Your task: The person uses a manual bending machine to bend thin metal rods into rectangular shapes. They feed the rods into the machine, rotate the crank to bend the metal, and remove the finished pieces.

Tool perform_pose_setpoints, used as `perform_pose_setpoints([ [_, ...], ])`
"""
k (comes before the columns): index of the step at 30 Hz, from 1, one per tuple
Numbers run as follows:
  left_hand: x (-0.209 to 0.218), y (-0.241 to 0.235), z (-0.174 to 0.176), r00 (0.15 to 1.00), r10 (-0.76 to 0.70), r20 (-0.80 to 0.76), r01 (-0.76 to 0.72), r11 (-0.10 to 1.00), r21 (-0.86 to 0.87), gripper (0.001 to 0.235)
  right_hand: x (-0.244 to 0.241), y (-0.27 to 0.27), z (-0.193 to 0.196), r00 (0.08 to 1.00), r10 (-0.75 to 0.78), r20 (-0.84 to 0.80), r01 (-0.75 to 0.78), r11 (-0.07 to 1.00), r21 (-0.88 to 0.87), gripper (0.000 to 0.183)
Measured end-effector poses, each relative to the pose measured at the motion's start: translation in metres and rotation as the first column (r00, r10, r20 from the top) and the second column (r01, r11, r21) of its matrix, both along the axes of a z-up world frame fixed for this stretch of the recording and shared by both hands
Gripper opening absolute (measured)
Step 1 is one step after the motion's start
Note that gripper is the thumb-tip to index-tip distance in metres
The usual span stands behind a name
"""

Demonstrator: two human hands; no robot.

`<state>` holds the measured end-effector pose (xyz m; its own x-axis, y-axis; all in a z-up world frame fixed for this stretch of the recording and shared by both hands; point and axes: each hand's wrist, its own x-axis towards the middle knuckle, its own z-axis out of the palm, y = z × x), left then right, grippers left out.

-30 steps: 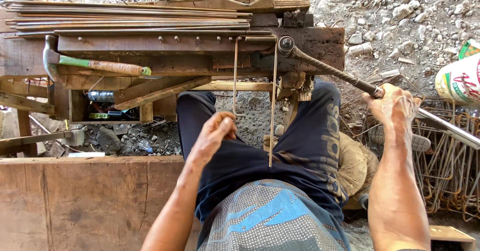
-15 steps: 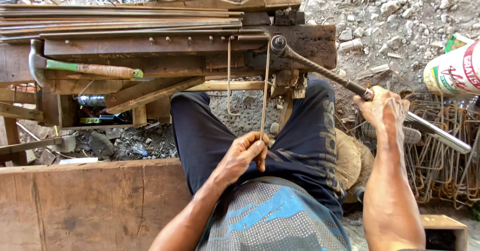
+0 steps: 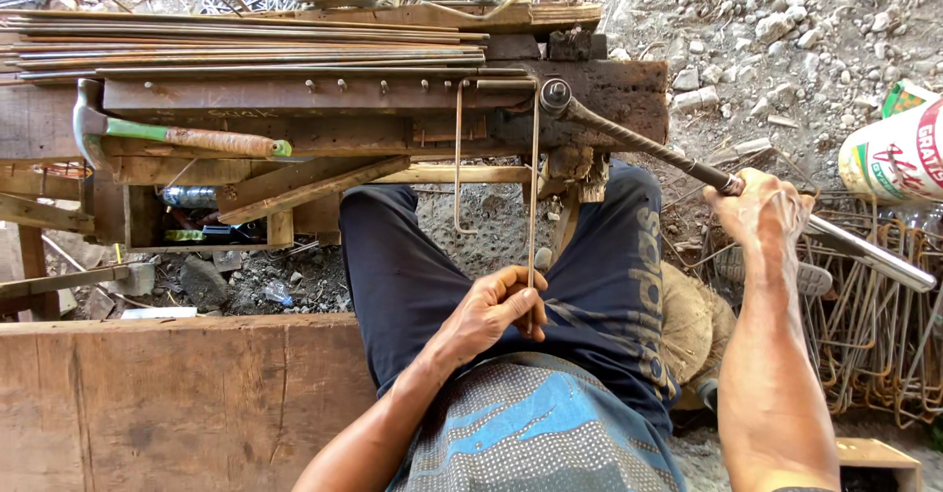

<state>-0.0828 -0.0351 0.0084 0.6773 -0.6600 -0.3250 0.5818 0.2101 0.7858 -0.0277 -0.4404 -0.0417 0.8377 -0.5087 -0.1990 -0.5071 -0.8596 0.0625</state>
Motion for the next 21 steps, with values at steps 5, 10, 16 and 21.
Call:
perform_pose_setpoints([
  [5, 0.013, 0.001, 0.028, 0.999, -0.033, 0.022, 0.036, 0.984, -0.172, 0.026, 0.002, -0.005, -0.003, 1.000, -0.010, -0.010, 0.011, 0.999, 0.033, 0.041],
  [10, 0.032, -0.009, 0.066, 0.993, -0.009, 0.115, 0.035, 0.973, -0.227, 0.023, 0.004, -0.002, 0.005, 1.000, -0.009, 0.001, 0.009, 0.996, 0.094, 0.040],
  [16, 0.030, -0.019, 0.066, 0.955, 0.020, -0.296, -0.108, 0.953, -0.284, 0.016, 0.002, 0.007, 0.017, 0.998, 0.007, -0.057, -0.002, 0.997, 0.081, 0.043],
  [21, 0.019, -0.023, 0.048, 0.991, 0.045, -0.129, -0.059, 0.993, -0.102, 0.014, 0.012, 0.005, 0.025, 0.994, 0.066, -0.091, -0.058, 0.994, 0.092, 0.042],
])
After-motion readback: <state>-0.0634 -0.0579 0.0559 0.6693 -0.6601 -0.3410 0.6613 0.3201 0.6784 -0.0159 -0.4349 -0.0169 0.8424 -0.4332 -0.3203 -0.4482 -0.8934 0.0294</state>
